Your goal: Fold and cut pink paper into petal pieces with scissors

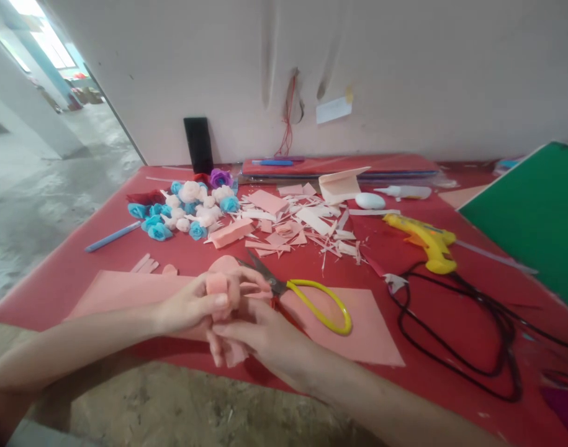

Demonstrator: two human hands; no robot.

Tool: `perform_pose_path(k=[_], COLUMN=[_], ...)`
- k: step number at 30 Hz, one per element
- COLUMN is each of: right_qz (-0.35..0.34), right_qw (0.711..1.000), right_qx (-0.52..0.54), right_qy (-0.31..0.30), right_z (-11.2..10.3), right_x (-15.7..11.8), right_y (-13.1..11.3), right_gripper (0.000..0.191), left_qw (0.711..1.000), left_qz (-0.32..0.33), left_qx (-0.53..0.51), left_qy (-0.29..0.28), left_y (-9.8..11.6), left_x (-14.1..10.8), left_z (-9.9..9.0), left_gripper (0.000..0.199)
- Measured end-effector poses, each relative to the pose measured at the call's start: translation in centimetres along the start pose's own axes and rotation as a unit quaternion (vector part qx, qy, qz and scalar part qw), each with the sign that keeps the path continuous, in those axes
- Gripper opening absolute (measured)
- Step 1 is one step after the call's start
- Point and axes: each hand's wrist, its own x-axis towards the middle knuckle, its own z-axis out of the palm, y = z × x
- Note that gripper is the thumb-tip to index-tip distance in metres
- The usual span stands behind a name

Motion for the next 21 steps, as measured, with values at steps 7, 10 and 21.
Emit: perform_pose_path(k=[7,10,21], right_qz=[0.023,0.026,0.007], right_qw=[1.0,0.999,0.999], right_qx=[-0.01,-0.026,0.029], right_qy=[-0.001,0.008,-0.032], right_z=[0.1,0.0,0.4], right_x=[-0.2,-0.2,-0.4], right_y=[0.1,0.4,0.7], right_gripper=[0.018,0.022,0.02], left_qw=[0.999,0.997,0.961], left_qz=[-0.042,-0.054,0.081], left_qx=[-0.022,-0.042,-0.166], left_qy=[0.01,0.024,0.203], left_y=[-0.1,0.3,0.5], left_x=[-0.2,-0.1,0.5], left_z=[0.3,0.7,1.1], left_gripper=[0.047,0.049,0.021])
